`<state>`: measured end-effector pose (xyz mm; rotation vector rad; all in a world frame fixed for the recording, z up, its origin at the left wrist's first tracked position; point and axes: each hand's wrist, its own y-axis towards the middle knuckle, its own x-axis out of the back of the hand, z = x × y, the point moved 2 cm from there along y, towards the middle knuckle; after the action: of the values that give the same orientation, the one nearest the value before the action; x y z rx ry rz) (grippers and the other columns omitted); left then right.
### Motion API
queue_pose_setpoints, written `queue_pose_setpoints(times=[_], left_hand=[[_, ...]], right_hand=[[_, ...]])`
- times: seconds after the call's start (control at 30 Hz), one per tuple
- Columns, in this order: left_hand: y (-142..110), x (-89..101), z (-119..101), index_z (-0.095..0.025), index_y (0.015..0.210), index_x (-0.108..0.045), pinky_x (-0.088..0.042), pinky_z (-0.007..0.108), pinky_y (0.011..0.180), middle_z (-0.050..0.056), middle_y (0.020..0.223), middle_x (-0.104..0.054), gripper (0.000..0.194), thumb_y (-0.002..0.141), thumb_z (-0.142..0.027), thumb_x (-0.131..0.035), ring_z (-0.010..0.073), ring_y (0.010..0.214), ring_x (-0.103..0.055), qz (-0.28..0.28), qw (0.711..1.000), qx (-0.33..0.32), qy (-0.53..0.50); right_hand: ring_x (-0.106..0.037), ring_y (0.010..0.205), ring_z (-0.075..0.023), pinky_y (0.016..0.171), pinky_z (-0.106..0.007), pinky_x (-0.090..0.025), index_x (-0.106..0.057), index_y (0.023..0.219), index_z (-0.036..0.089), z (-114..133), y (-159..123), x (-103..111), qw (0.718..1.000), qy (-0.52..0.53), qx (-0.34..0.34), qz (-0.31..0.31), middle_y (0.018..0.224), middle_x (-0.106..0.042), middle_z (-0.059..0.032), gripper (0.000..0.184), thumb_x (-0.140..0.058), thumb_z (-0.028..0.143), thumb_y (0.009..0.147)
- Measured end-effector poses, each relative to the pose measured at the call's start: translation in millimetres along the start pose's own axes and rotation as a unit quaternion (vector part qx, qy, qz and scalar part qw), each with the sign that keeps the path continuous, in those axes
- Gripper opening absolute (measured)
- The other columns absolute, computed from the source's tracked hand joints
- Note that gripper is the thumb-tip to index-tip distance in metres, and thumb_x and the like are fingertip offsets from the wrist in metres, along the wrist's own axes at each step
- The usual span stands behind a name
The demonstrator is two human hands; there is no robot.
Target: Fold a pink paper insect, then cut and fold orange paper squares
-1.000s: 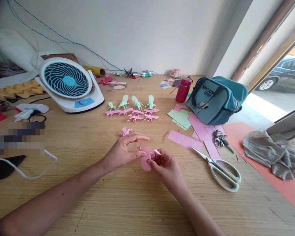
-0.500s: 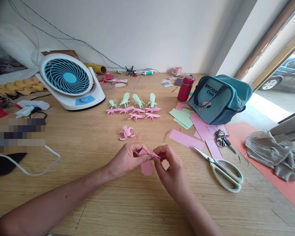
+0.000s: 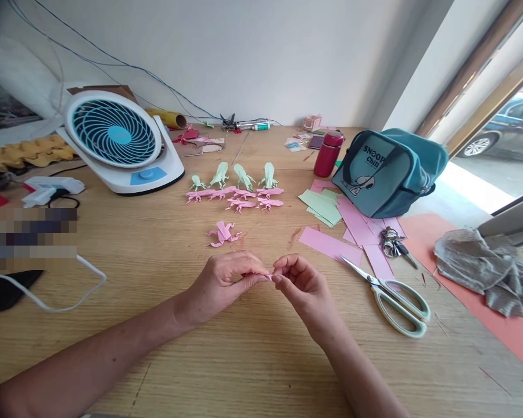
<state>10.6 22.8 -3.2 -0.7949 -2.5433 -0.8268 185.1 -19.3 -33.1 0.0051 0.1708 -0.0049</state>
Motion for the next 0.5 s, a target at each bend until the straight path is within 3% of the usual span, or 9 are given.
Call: queue_pose_setpoints(times=[0.2, 0.5], left_hand=[[0.7, 0.7, -2.3, -0.019, 0.090, -0.072, -0.048, 0.027, 0.079, 0.005, 0.087, -0.073, 0.018, 0.095, -0.022, -0.056, 0.0165, 0.083, -0.065, 0.016, 0.997, -0.034, 0.068], [1.4, 2.1, -3.6, -0.019, 0.090, -0.072, -0.048, 0.030, 0.083, 0.006, 0.088, -0.075, 0.018, 0.095, -0.022, -0.055, 0.0181, 0.085, -0.067, 0.022, 0.993, -0.049, 0.102]], right_hand=[[-0.050, 0.072, -0.0145, 0.065, -0.027, -0.044, -0.064, 0.089, 0.024, 2.2, -2.2, -1.2, 0.999, -0.015, 0.011, 0.039, 0.078, -0.057, -0.0003, 0.023, -0.077, 0.040, 0.078], [-0.055, 0.075, -0.0164, 0.067, -0.029, -0.047, -0.068, 0.106, 0.026, 1.0, -1.7, 2.3, 0.999, -0.039, 0.004, 0.035, 0.081, -0.062, -0.0022, 0.035, -0.077, 0.044, 0.077]])
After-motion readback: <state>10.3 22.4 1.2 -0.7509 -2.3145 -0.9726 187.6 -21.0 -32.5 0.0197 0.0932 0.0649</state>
